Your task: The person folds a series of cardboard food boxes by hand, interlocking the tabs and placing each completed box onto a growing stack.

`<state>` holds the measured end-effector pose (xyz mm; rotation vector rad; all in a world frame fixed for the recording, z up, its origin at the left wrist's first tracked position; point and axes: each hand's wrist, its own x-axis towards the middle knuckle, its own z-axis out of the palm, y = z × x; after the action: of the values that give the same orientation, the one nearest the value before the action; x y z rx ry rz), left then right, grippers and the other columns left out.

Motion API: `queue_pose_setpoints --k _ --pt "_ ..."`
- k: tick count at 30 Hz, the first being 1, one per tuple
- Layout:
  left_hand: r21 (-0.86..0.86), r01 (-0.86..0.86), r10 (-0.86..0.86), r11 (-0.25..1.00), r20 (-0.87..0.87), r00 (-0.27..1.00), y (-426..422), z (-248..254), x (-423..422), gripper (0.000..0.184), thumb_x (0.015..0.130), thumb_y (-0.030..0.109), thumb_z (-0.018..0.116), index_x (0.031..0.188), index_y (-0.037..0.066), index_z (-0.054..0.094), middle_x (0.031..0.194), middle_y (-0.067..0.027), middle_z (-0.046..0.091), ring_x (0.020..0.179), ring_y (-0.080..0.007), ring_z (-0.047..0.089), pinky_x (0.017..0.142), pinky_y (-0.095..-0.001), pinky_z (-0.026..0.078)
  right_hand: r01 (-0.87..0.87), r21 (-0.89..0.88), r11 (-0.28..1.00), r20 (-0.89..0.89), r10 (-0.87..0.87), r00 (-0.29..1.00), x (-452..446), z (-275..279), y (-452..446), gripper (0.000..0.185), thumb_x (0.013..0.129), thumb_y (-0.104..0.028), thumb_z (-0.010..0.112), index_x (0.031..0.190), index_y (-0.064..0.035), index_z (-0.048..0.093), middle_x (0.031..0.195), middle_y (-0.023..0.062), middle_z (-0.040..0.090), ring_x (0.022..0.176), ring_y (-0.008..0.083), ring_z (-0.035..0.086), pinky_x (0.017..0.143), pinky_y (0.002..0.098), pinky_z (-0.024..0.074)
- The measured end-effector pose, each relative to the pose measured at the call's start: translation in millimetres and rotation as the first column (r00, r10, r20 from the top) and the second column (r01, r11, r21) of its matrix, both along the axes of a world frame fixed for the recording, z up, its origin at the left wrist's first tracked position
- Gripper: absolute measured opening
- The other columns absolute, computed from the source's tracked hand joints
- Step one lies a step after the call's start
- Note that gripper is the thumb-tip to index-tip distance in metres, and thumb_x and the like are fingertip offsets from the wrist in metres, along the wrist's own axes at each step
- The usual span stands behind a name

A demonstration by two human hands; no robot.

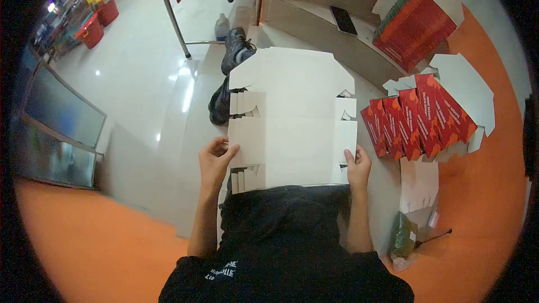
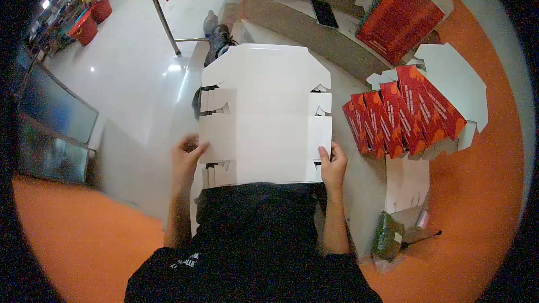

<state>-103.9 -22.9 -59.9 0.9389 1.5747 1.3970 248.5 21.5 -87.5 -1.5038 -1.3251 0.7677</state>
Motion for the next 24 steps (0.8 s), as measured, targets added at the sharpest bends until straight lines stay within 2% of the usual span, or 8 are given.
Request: queue_pose_setpoints --k 5,8,11,14,17,20,23,24 --pt "0.089 -0.047 0.039 0.995 0.092 0.995 4 -5 1 0.023 0.08 0.005 0.068 0.099 -0.003 0.057 0.077 -0.0052 0.063 0.07 -0.0085 0.057 0.063 -0.0211 0.045 -0.004 -0.049 0.999 -0.082 0.0 0.997 5 1 2 0.022 0.088 -0.01 0.06 0.103 0.0056 0.057 0.093 0.0094 0.065 0.085 0.0137 0.061 0.075 0.0273 0.0472" --pt "0.146 -0.134 0.124 0.98 0.076 0.989 3 0 7 0.026 0.082 0.005 0.066 0.105 -0.002 0.054 0.086 -0.0087 0.063 0.07 -0.0088 0.058 0.062 -0.0215 0.046 -0.043 -0.067 0.997 -0.175 0.03 0.984 6 11 0 0.02 0.089 -0.009 0.059 0.104 0.005 0.057 0.094 0.0102 0.066 0.084 0.0135 0.061 0.076 0.0273 0.0472" --pt "0.156 -0.08 0.083 0.984 -0.013 0.996 1 -3 4 0.025 0.082 0.01 0.067 0.104 0.0 0.058 0.101 -0.0095 0.062 0.082 -0.0183 0.062 0.067 -0.0314 0.052 -0.034 -0.116 0.993 -0.266 0.002 0.964 10 22 2 0.02 0.09 -0.009 0.058 0.105 0.0045 0.056 0.095 0.0111 0.065 0.085 0.0134 0.061 0.077 0.027 0.0471" --pt "0.064 0.07 -0.059 0.995 -0.161 0.985 0 -24 -7 0.026 0.08 0.009 0.069 0.104 0.003 0.059 0.103 -0.01 0.061 0.086 -0.0203 0.062 0.064 -0.0321 0.053 -0.005 -0.13 0.991 -0.314 -0.036 0.949 10 25 8 0.02 0.09 -0.009 0.057 0.105 0.004 0.056 0.098 0.0116 0.065 0.088 0.0139 0.06 0.079 0.0271 0.0461" --pt "0.116 0.04 0.023 0.992 -0.498 0.867 -8 -10 -2 0.034 0.074 0.012 0.075 0.105 0.006 0.061 0.108 -0.0129 0.057 0.096 -0.0261 0.06 0.074 -0.0345 0.053 -0.023 -0.104 0.994 -0.333 -0.013 0.943 15 25 14 0.021 0.09 -0.01 0.056 0.106 0.0042 0.055 0.099 0.0116 0.064 0.089 0.0146 0.059 0.082 0.0278 0.0451" --pt "0.079 0.088 0.001 0.993 -0.751 0.66 -34 33 5 0.049 0.067 0.02 0.08 0.108 0.004 0.059 0.113 -0.0149 0.052 0.104 -0.0315 0.053 0.079 -0.0403 0.047 -0.011 -0.166 0.986 -0.361 -0.05 0.931 17 27 20 0.021 0.091 -0.011 0.056 0.106 0.0041 0.055 0.099 0.0112 0.063 0.089 0.0152 0.058 0.083 0.0284 0.0442" --pt "-0.007 0.322 -0.191 0.947 -0.818 0.542 -55 56 2 0.067 0.06 0.023 0.084 0.119 0.011 0.055 0.127 -0.014 0.047 0.113 -0.0328 0.05 0.093 -0.0412 0.043 -0.014 -0.206 0.978 -0.33 -0.056 0.942 17 36 23 0.022 0.091 -0.012 0.057 0.105 0.0042 0.055 0.097 0.0106 0.063 0.087 0.0148 0.058 0.083 0.029 0.0446" --pt "-0.003 0.338 -0.156 0.941 -0.89 0.428 -56 65 0 0.076 0.06 0.022 0.085 0.126 0.012 0.049 0.115 -0.014 0.056 0.104 -0.0323 0.056 0.087 -0.0401 0.048 -0.017 -0.192 0.981 -0.358 -0.054 0.932 18 36 23 0.022 0.091 -0.012 0.057 0.105 0.0041 0.055 0.097 0.0106 0.063 0.087 0.0147 0.058 0.082 0.029 0.045"
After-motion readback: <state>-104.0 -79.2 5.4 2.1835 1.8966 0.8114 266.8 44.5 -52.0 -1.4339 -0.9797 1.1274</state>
